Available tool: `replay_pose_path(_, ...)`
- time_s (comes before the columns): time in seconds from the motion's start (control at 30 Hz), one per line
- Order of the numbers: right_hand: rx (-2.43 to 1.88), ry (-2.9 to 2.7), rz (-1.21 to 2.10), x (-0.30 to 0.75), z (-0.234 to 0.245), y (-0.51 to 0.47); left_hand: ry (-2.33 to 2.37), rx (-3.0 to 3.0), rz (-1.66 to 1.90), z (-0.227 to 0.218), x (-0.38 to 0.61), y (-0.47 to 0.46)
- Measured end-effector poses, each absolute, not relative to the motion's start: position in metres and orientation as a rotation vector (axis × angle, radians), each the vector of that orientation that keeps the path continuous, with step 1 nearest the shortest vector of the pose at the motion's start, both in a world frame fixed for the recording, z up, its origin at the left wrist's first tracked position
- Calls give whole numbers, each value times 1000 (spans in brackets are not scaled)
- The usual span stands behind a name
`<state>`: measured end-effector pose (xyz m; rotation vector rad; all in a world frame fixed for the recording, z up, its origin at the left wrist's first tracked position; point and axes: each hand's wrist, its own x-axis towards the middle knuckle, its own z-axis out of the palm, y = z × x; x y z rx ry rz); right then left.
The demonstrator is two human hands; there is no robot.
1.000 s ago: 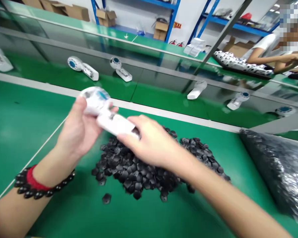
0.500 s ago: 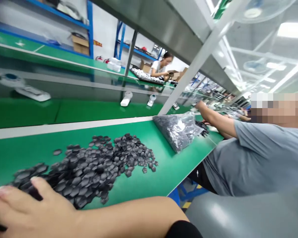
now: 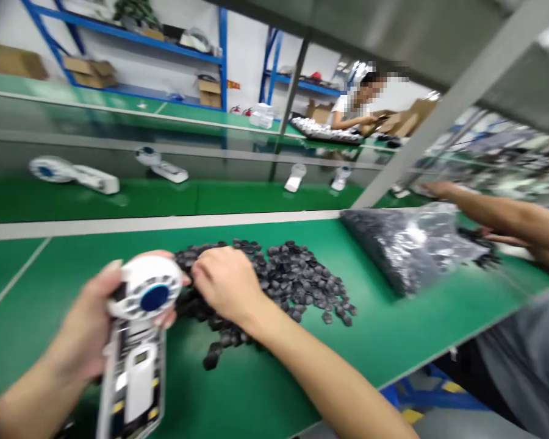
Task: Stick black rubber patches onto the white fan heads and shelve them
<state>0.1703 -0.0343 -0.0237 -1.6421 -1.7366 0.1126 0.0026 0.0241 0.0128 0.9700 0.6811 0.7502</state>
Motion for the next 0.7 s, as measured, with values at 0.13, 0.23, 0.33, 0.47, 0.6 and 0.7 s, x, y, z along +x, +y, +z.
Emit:
replay_pose_path(0.13,-1573,-1398,379,182,-6,-39,750,879,618,1,10,13)
replay_pose_path(0.23,-1497,-1299,553,184,7,-45,737,912,641,-5,12,6)
replay_pose_path(0.33,-1360,-1269,751,182,17,-51,734,945,645,-8,11,4)
replay_pose_path(0.47,-1207,-1089,969,180,24,-54,733,972,641,-5,10,3)
replay_pose_path(0.6,-1169,-1052,1029,175,29,-57,765,1041,652,1,9,-2)
replay_pose_path(0.7,-1312,-1283,720,169,30,-62,746,1111,715,3,8,-3)
